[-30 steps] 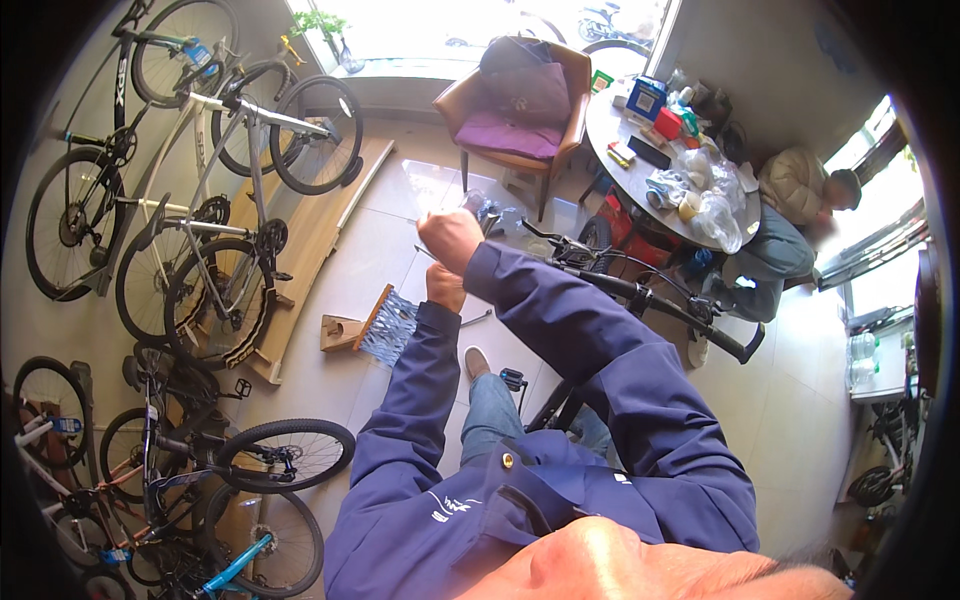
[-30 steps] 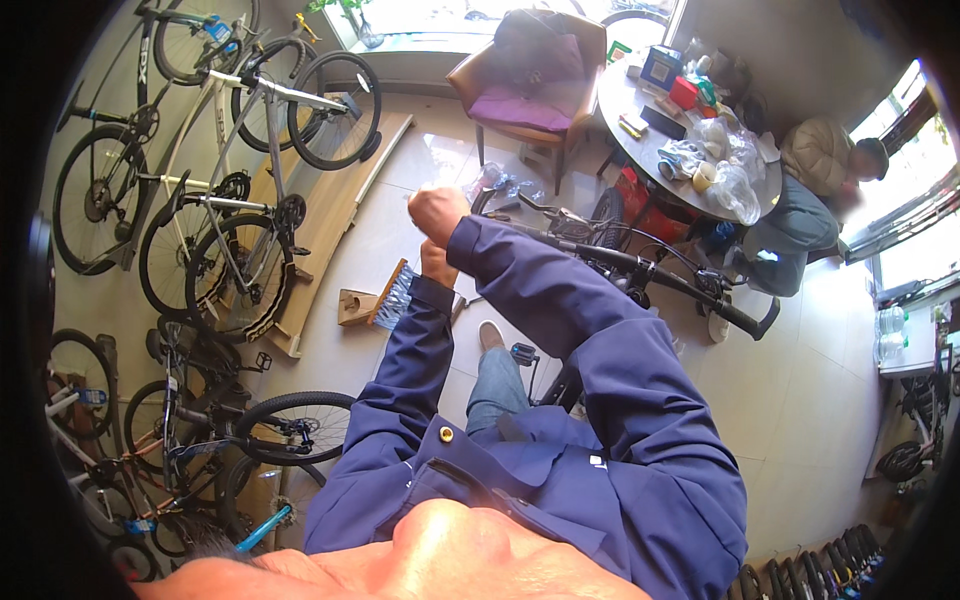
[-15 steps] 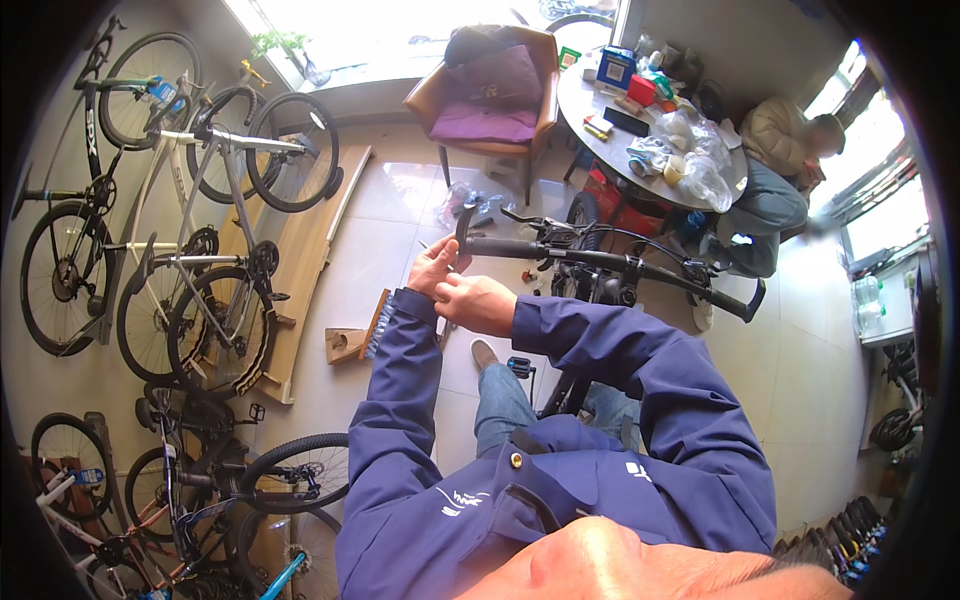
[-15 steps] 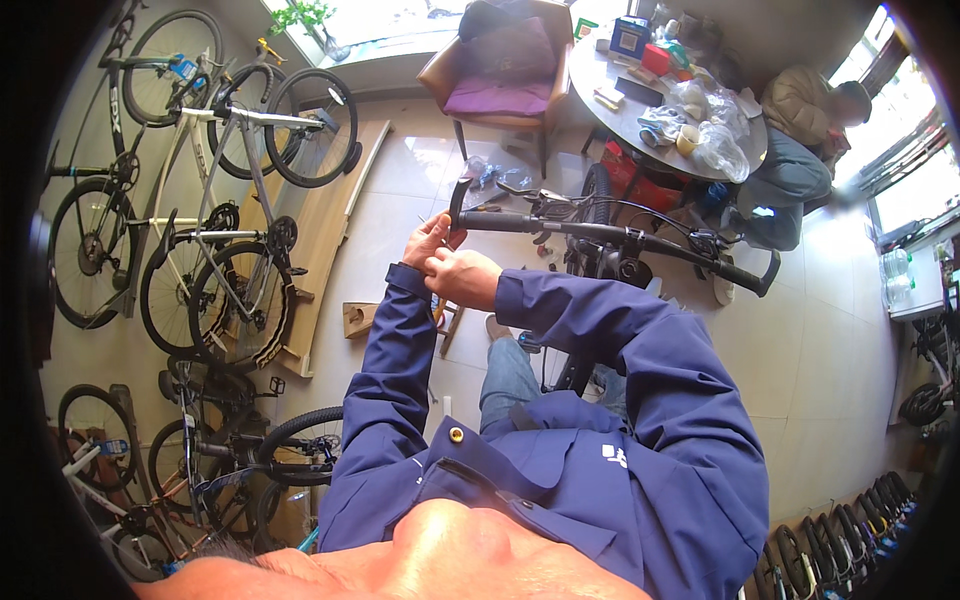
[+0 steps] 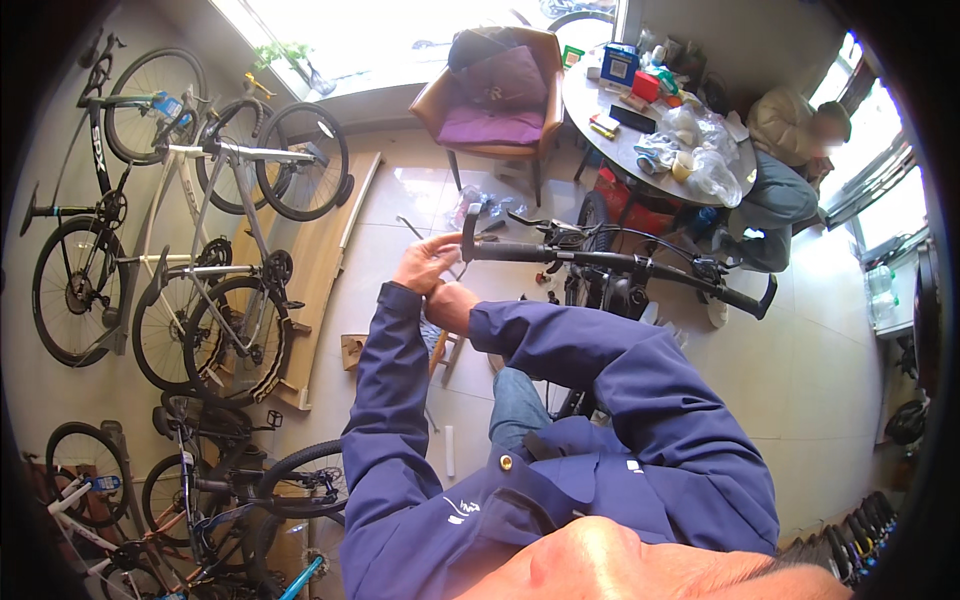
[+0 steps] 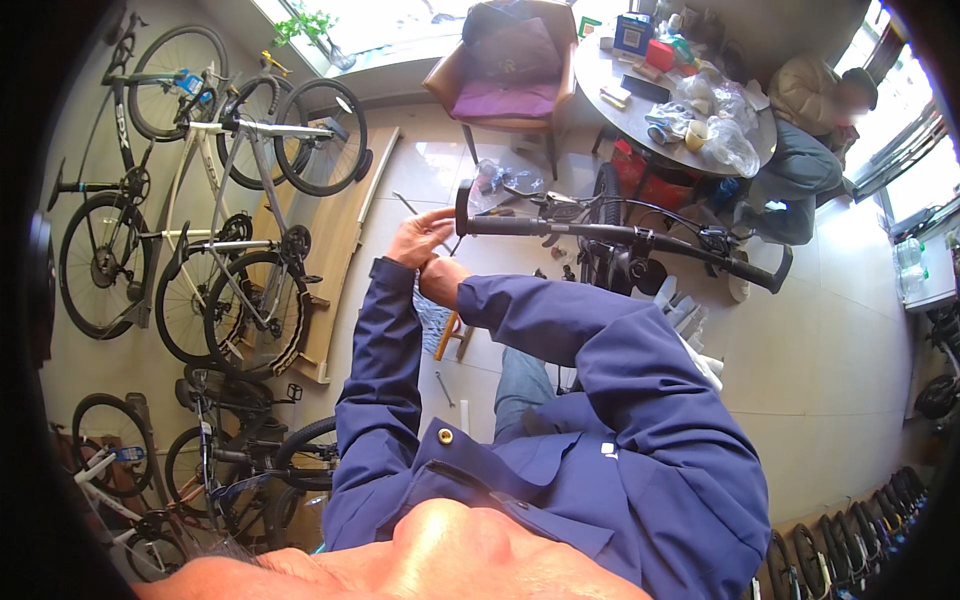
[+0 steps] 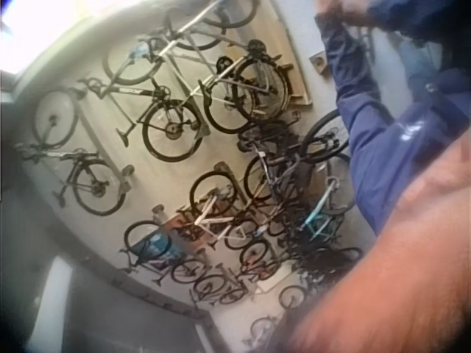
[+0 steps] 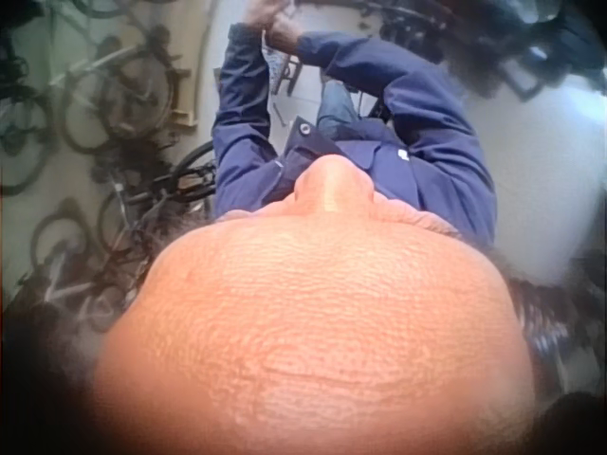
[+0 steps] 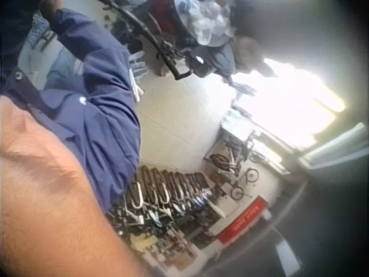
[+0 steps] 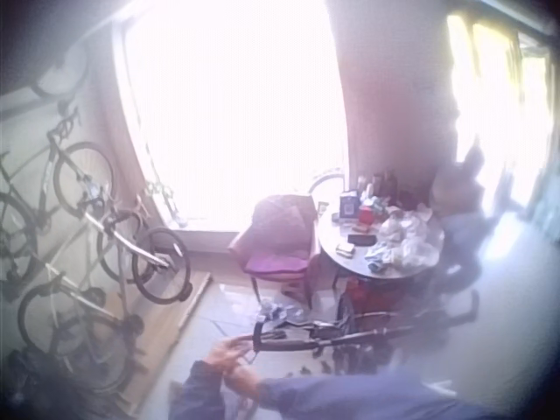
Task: The person adjusts the handlebar and brake levers on a bicycle mounted on a repair stand. They use an Allen key to tighten bolts and repeatedly test the brake lever movement. The person also handles small parts and tools on the floor while working.
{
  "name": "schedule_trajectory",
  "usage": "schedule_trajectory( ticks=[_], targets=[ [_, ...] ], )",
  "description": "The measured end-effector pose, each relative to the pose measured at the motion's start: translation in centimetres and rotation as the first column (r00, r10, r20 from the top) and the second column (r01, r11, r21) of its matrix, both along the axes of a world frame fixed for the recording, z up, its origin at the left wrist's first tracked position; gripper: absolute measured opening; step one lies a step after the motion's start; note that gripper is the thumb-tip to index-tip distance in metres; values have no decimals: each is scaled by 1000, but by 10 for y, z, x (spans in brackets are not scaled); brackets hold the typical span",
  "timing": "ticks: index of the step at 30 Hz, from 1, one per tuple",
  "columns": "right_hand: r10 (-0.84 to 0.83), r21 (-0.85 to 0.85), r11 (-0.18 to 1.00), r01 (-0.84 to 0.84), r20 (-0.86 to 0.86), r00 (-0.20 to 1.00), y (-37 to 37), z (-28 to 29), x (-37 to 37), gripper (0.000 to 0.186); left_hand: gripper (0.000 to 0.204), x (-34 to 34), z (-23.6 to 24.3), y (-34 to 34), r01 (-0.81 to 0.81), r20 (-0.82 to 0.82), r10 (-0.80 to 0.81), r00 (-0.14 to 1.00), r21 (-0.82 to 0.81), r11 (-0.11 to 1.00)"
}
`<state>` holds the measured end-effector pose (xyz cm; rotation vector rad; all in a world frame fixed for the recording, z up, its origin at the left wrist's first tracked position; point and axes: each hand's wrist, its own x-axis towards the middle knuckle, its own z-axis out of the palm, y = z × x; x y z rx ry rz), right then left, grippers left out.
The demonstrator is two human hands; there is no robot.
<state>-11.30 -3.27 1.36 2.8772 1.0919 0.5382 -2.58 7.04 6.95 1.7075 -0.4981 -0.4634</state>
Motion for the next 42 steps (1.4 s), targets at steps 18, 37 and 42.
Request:
schedule_trajectory(
  ticks=[18, 37, 42],
  targets=[
    [-157, 656, 526, 542, -552, 819, -161, 107, -1, 21, 47, -44, -14, 53, -594, -1, 608, 794, -221, 774],
    [270, 943, 242, 227, -290, 918, -186, 132, -54, 19, 68, 9, -75, 42, -498, 530, 149, 835, 612, 614],
    [-165, 967, -17, 254, -253, 953, -316, 108, -144, 10, 70, 42, -59, 11, -521, 186, 488, 853, 242, 818]
  ],
)
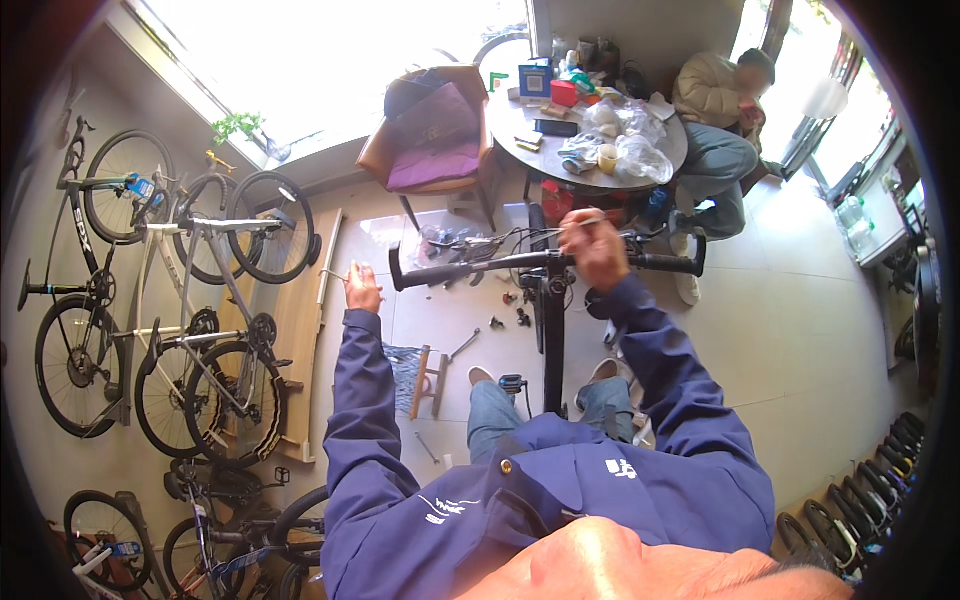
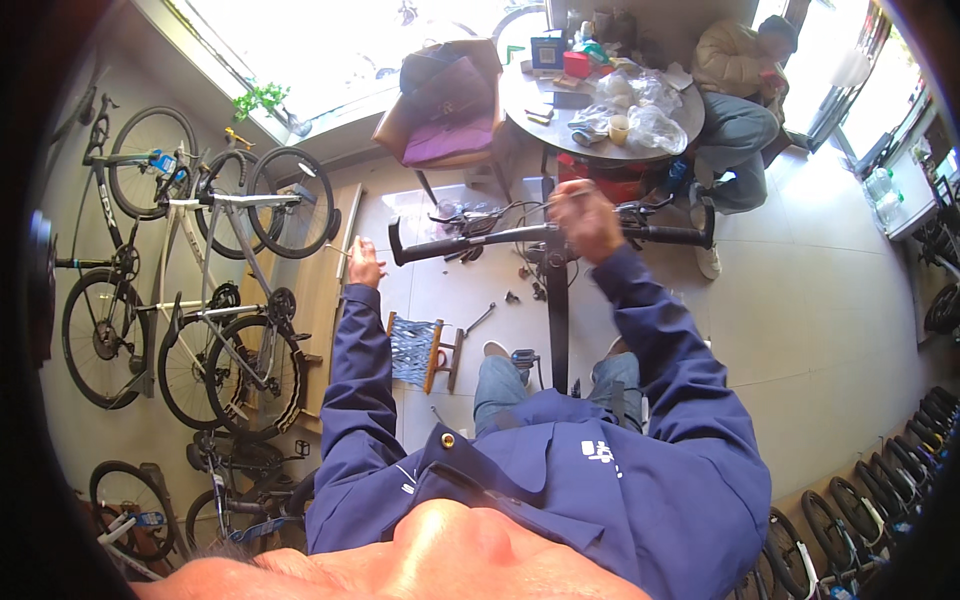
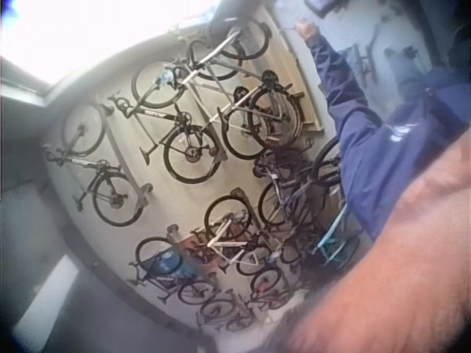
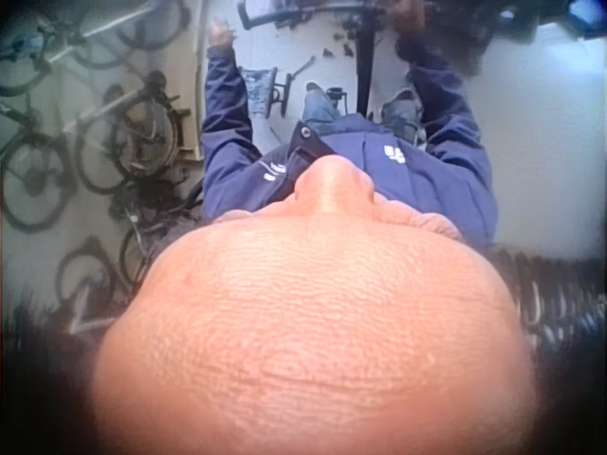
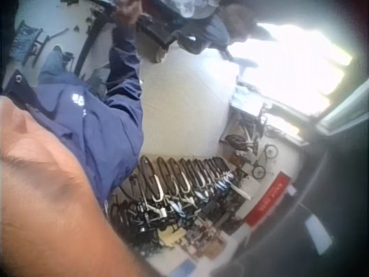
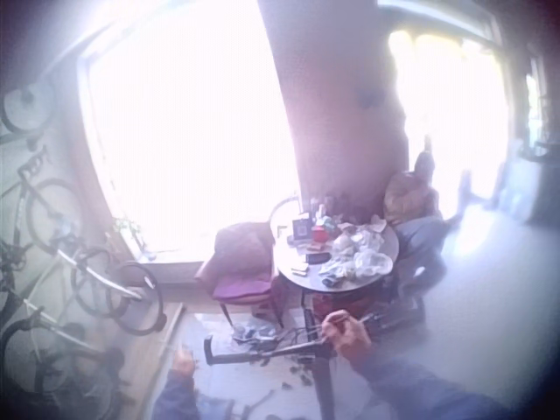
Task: The person adjusts the handlebar and brake levers on a bicycle mounted on a repair stand. They use an Allen key to tighten bolts and repeatedly test the brake lever movement. The person also handles small parts and tools on the floor while working.
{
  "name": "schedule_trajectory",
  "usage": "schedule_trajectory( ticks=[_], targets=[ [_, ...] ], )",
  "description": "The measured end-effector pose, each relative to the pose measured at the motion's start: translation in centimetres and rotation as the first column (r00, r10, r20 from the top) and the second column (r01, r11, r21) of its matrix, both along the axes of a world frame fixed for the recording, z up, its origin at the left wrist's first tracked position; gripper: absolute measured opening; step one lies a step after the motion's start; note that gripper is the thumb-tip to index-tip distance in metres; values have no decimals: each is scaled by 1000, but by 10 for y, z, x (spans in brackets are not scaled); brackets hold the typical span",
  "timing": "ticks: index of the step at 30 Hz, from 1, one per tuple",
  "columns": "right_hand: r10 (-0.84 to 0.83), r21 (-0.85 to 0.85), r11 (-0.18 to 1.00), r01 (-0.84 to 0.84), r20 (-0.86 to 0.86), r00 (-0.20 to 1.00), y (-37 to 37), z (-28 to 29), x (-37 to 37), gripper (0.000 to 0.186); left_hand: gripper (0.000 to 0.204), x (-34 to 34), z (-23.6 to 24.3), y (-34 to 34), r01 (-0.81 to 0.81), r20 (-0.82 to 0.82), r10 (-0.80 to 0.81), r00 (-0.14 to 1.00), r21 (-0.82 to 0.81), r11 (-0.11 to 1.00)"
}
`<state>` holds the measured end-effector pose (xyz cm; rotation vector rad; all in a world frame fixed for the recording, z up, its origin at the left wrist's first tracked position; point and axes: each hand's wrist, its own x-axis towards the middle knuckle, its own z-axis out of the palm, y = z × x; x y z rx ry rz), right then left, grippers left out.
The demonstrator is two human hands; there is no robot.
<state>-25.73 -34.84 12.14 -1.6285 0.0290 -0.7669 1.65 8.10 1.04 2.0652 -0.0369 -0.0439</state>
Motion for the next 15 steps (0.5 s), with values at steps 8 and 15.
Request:
schedule_trajectory(
  ticks=[8, 15],
  targets=[
    [-766, -246, 624, 742, -7, 643, -224, -46, -83, 27, 81, 4, 15, -89, 4, 190, 29, 981, -176, 984],
    [-860, -491, 505, 710, -215, 463, -233, -94, -87, 45, 53, -11, 29, -111, -240, 375, 142, 916, 228, 944]
  ],
)
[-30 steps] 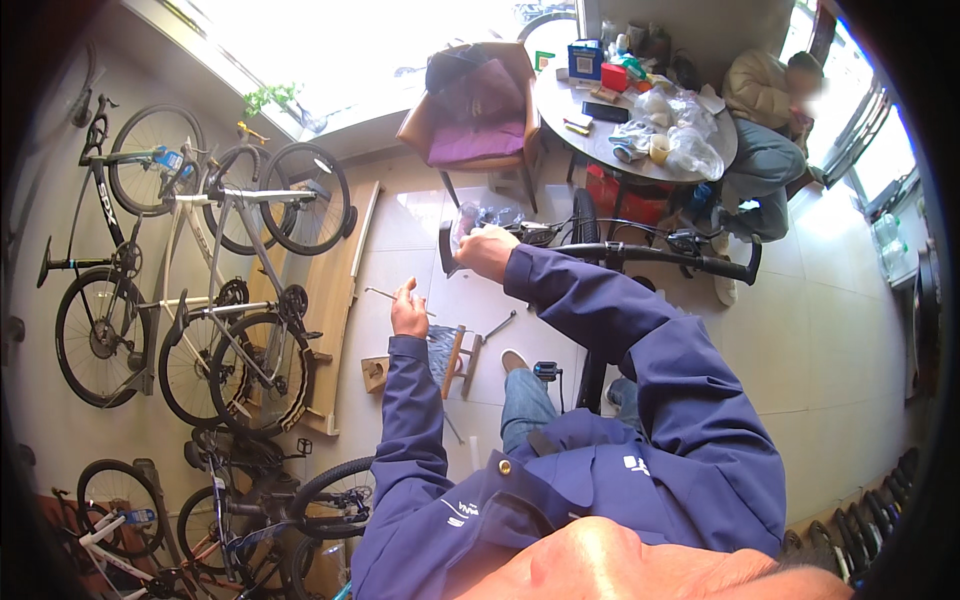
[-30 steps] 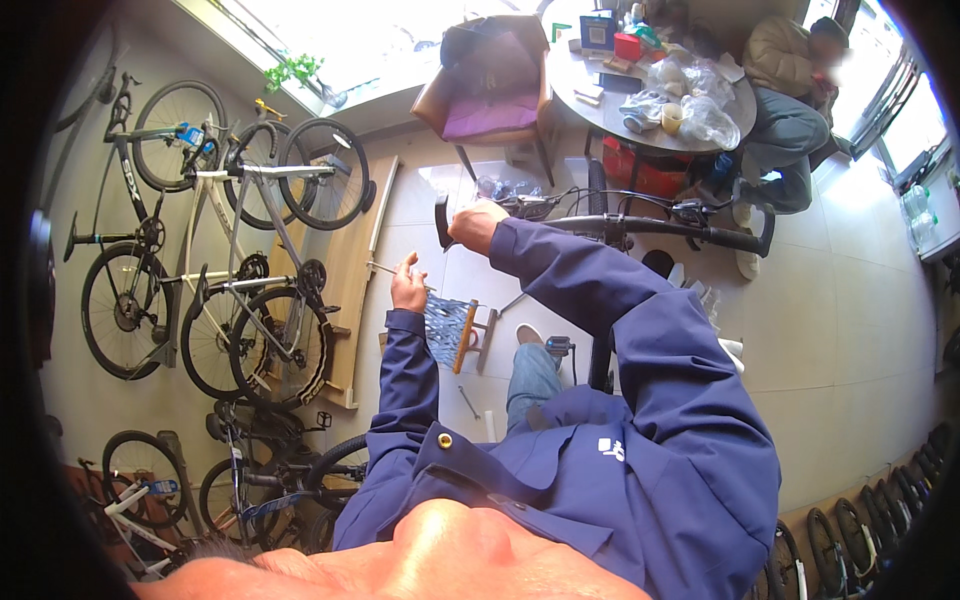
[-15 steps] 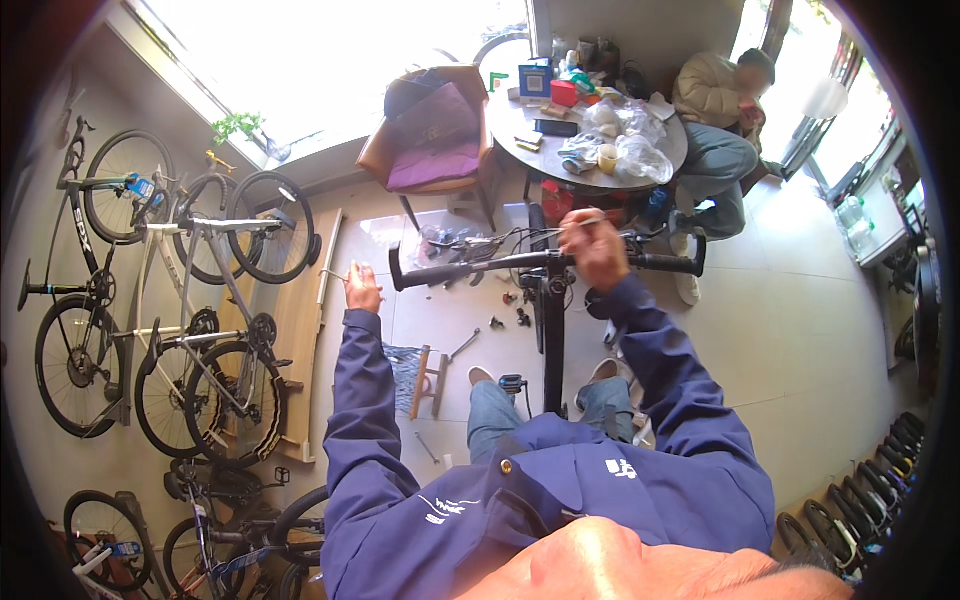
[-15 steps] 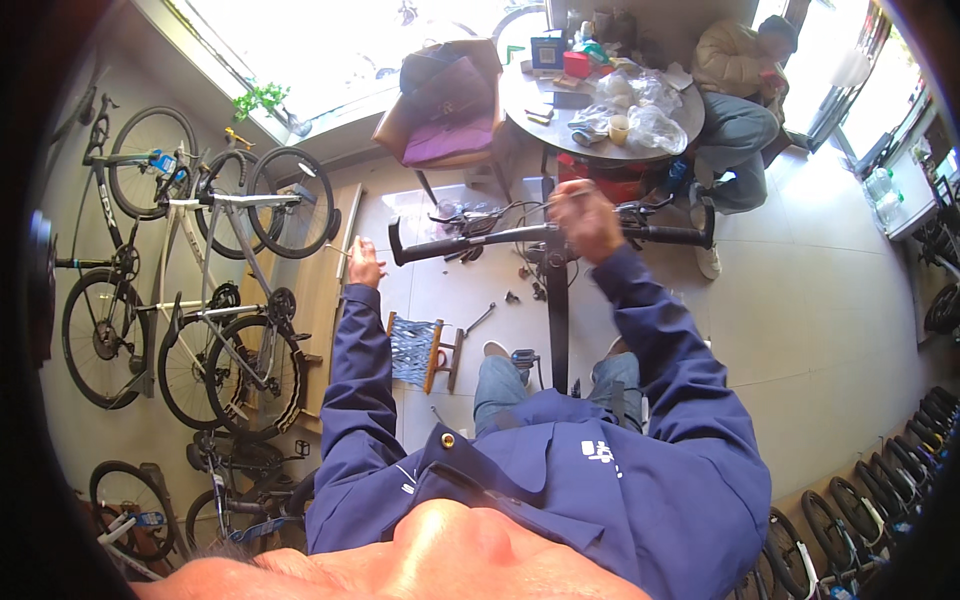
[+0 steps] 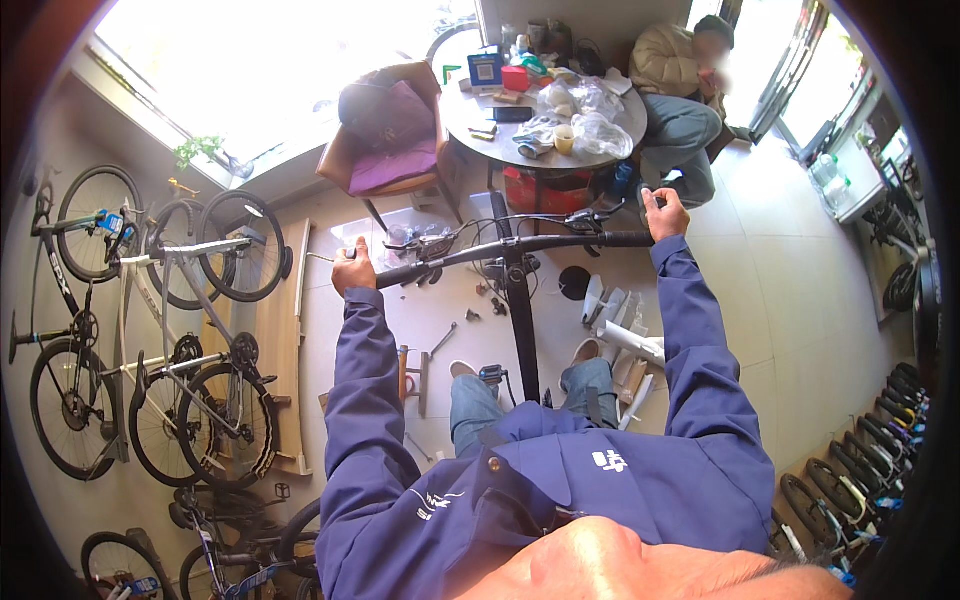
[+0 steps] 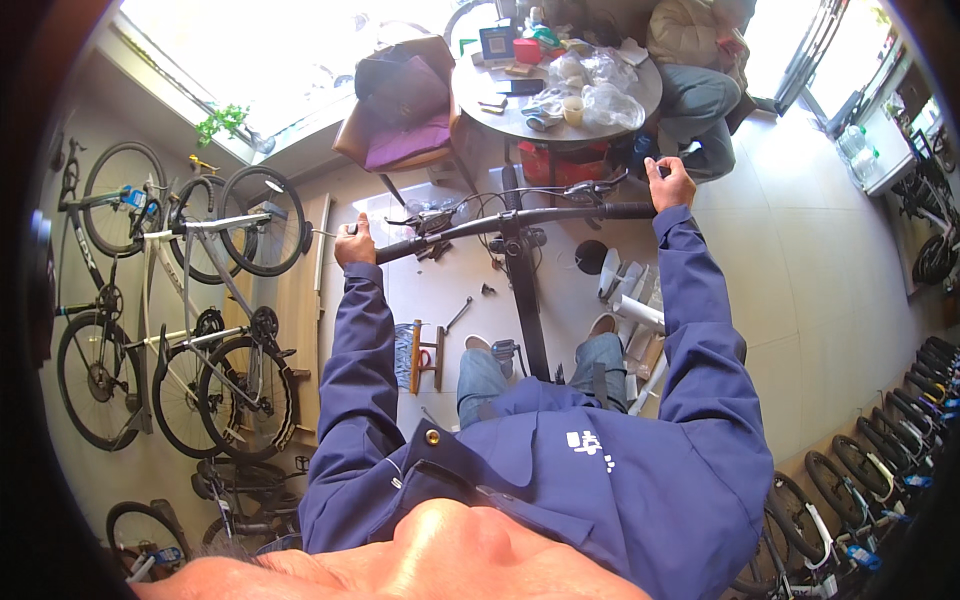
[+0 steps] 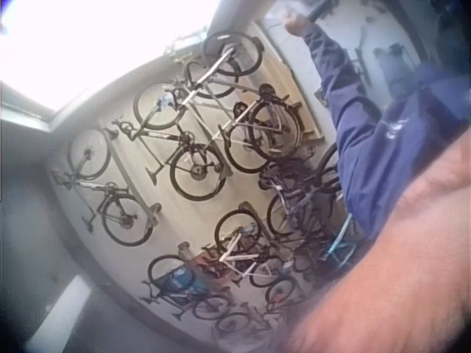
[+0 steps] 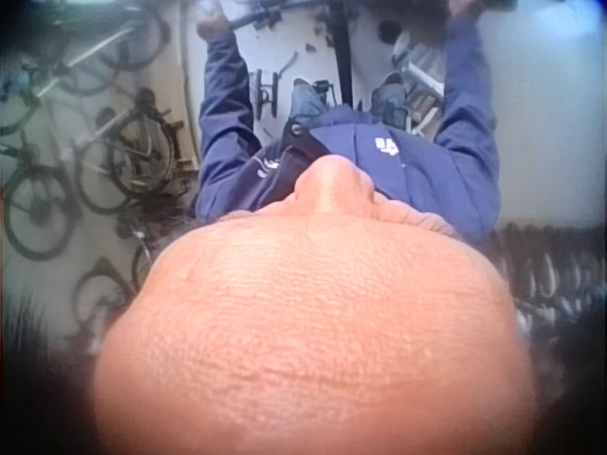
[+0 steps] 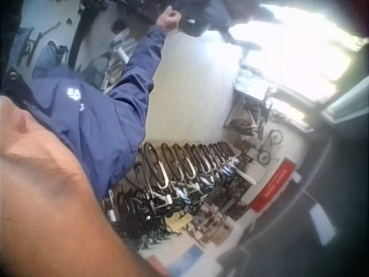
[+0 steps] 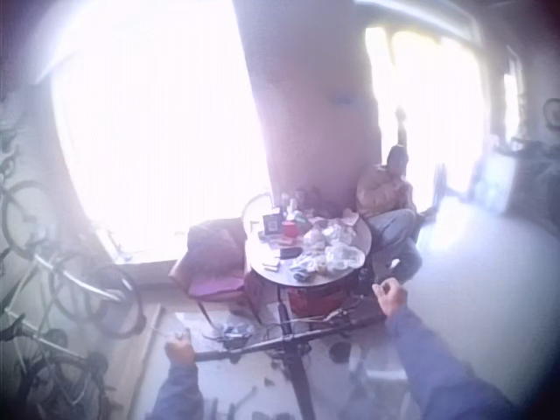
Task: The person adjusts the handlebar and brake levers on a bicycle mounted on a repair stand. They use an Allen key to tighten bolts and repeatedly test the brake lever movement. The person also handles small parts and tools on the floor while working.
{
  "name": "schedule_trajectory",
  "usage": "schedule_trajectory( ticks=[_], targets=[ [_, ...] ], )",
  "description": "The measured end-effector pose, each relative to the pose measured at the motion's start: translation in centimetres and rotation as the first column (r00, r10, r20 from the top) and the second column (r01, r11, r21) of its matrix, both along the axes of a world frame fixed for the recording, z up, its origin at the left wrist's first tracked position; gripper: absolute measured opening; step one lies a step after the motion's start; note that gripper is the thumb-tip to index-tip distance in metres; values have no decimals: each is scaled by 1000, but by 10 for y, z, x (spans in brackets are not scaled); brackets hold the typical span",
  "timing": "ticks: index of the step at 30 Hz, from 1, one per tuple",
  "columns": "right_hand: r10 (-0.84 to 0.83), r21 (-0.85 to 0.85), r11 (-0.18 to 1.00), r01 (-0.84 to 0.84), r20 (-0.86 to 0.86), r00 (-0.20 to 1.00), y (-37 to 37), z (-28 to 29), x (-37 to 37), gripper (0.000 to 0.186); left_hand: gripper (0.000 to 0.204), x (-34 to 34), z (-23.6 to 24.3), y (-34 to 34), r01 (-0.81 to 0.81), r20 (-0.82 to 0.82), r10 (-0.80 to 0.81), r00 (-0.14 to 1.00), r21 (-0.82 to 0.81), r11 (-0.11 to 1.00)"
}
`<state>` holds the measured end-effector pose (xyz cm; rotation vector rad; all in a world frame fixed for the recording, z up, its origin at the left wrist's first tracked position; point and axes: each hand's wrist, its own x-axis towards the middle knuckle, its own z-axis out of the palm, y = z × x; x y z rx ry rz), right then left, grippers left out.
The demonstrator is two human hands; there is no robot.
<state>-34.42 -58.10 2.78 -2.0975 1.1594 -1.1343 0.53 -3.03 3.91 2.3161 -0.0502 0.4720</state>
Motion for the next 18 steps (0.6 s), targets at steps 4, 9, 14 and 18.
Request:
schedule_trajectory(
  ticks=[4, 9, 14, 18],
  targets=[
    [-128, 68, 988, 140, -157, 979, 2, 0, -7, 56, 54, -7, 14, -6, 42, -98, -49, 994, -74, 996],
    [-112, 65, 990, 127, -201, 973, -2, -2, -4, 57, 56, -15, 18, -7, 2, -118, -5, 993, -27, 1000],
    [-157, 42, 985, 165, -157, 975, 1, 0, -5, 56, 56, -10, 14, -14, -67, -50, 68, 996, 22, 997],
    [-176, -1, 984, 179, -177, 968, 6, 3, -1, 56, 51, -13, 10, -4, 43, -143, -86, 986, -283, 958]
  ],
)
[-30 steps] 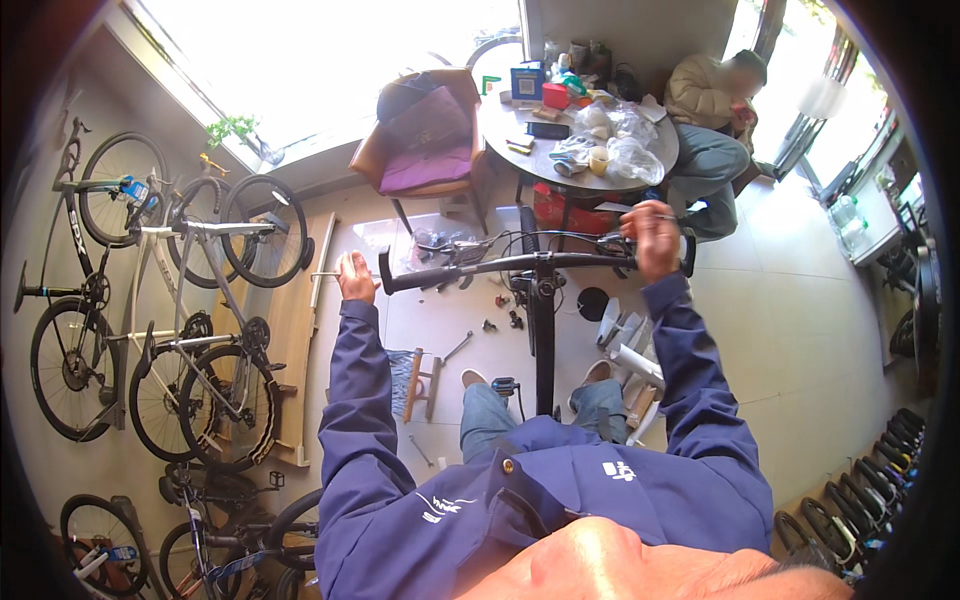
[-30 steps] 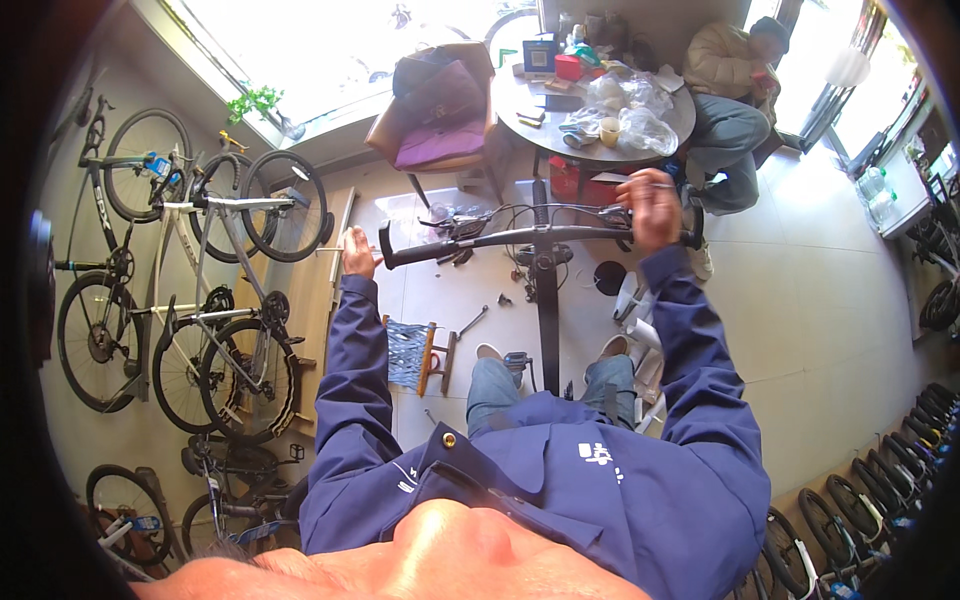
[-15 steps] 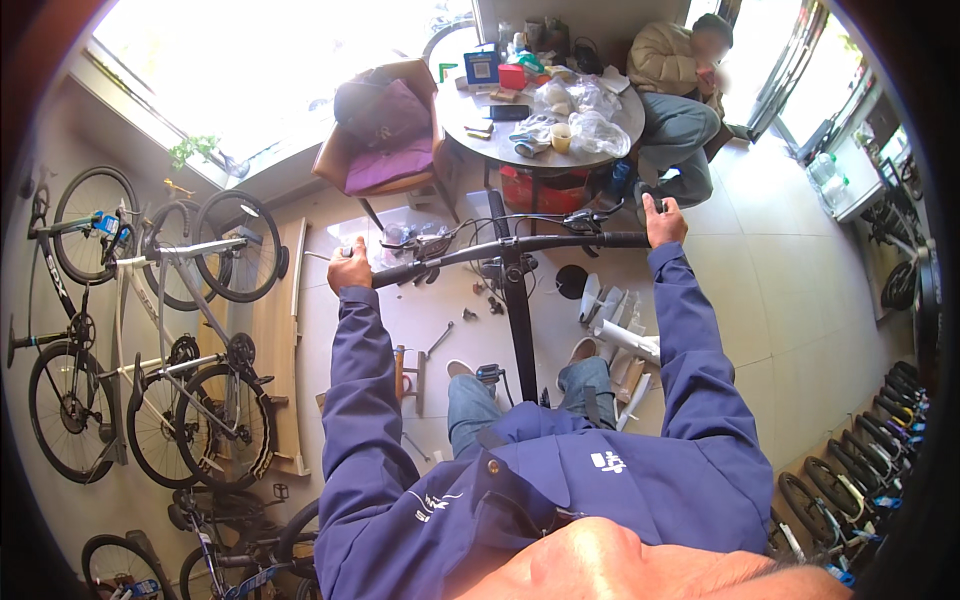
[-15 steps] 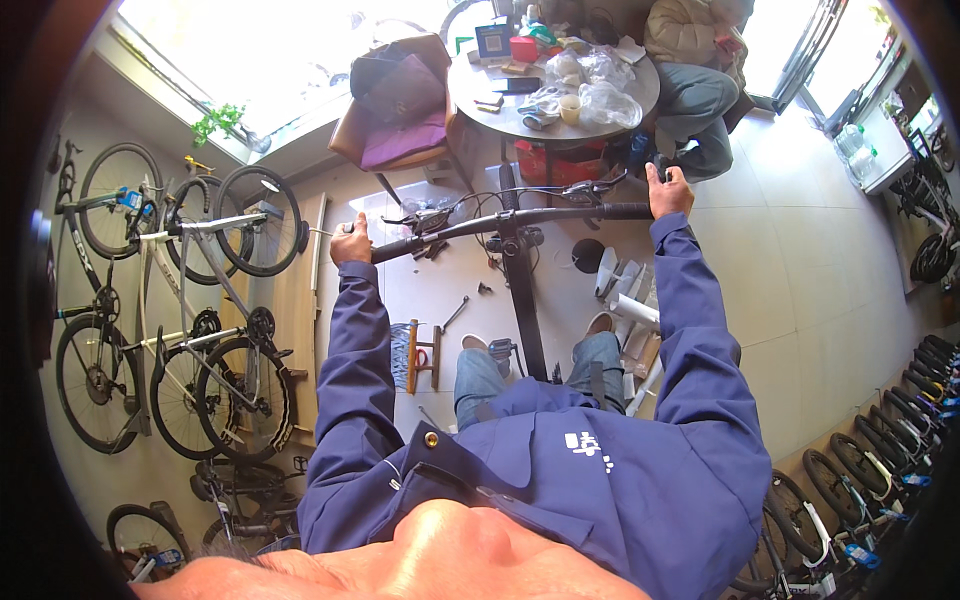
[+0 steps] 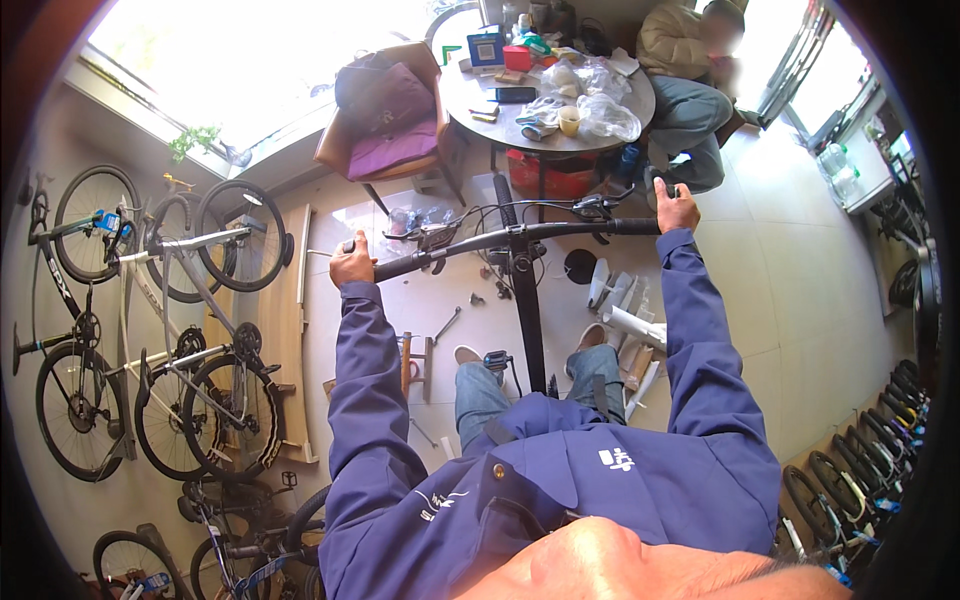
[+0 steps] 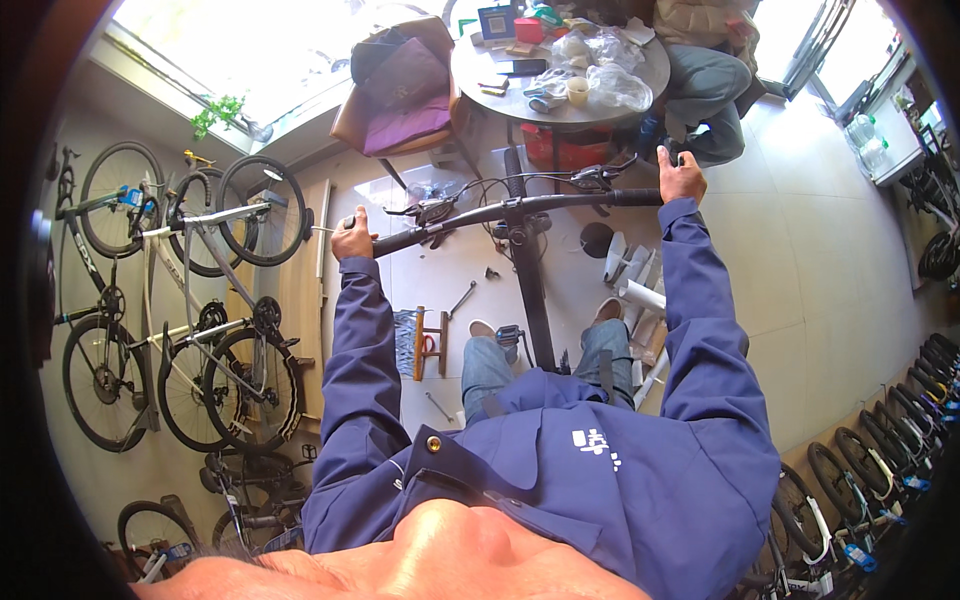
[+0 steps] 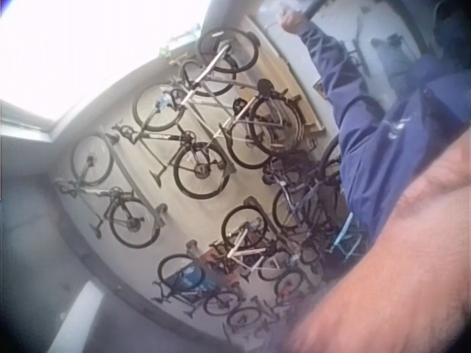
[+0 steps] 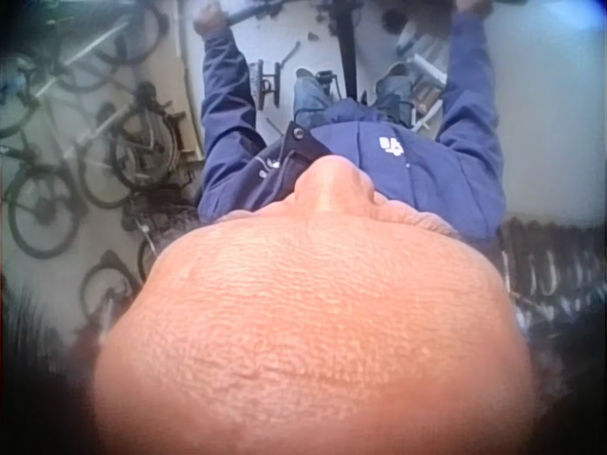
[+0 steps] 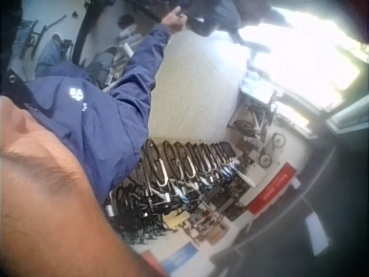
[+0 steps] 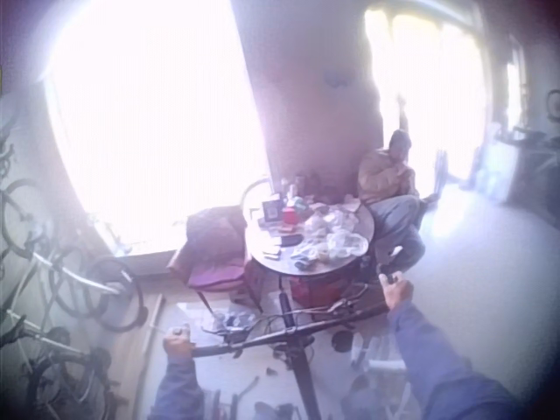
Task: The person adjusts the handlebar and brake levers on a bicycle mounted on a repair stand. They use an Allen key to tighten bolts and repeatedly test the brake lever movement. The person also handles small parts and tools on the floor while working.
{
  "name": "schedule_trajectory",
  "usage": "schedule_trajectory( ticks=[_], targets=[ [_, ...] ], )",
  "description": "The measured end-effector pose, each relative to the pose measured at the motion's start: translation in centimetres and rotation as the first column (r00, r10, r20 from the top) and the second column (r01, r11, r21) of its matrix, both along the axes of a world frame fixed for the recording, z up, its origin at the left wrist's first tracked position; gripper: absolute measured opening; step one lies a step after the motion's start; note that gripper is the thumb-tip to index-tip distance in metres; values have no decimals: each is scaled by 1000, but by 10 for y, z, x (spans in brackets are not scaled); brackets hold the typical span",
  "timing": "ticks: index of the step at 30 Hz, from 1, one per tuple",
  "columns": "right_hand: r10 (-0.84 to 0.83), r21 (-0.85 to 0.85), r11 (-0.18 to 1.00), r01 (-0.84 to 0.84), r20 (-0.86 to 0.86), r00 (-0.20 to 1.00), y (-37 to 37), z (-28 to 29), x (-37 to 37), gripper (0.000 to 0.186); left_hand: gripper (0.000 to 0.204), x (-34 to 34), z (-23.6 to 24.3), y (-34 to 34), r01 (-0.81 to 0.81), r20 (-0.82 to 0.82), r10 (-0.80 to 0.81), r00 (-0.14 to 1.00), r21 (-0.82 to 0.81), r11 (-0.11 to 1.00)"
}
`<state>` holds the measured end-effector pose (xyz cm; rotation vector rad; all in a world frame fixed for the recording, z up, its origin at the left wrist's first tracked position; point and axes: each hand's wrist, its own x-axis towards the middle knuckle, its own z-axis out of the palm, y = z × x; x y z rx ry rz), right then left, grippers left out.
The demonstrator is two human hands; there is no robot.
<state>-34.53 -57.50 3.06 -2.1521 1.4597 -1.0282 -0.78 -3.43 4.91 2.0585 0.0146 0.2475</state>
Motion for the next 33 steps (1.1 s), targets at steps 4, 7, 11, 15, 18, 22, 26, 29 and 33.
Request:
schedule_trajectory(
  ticks=[4, 7, 11, 15, 18, 22, 26, 29, 33],
  targets=[
    [-15, 11, 1000, 15, -7, 1000, 0, -1, -2, 53, 51, -4, -10, 0, -27, -34, 23, 999, -140, 990],
    [-48, -12, 999, 48, -19, 999, -2, -4, -5, 49, 50, -2, -9, 0, -121, 158, 69, 985, 347, 930],
    [-31, -13, 999, 31, -11, 999, -6, -7, -5, 43, 44, -4, 0, 3, -12, 99, -22, 995, 331, 944],
    [-21, -12, 1000, 21, -5, 1000, -9, -7, -7, 43, 44, -7, 2, -8, -47, -31, 49, 998, 77, 996],
    [-30, -33, 999, 30, -2, 1000, -9, -10, -10, 43, 45, -8, -3, -11, -49, -52, 51, 997, 48, 998],
    [-49, -32, 998, 50, 18, 999, -9, -11, -7, 43, 44, -5, -6, -7, -86, 44, 79, 996, 181, 980],
    [-51, -30, 998, 52, 25, 998, -8, -10, -6, 42, 43, -2, -9, -9, -105, 81, 89, 993, 234, 967],
    [-50, -36, 998, 51, 22, 999, -8, -9, -8, 42, 44, -3, -11, -9, -128, 96, 107, 990, 254, 959],
    [-52, -19, 998, 52, -3, 999, -7, -9, -7, 42, 45, -4, -10, -5, -98, 51, 88, 995, 243, 965]
  ],
)
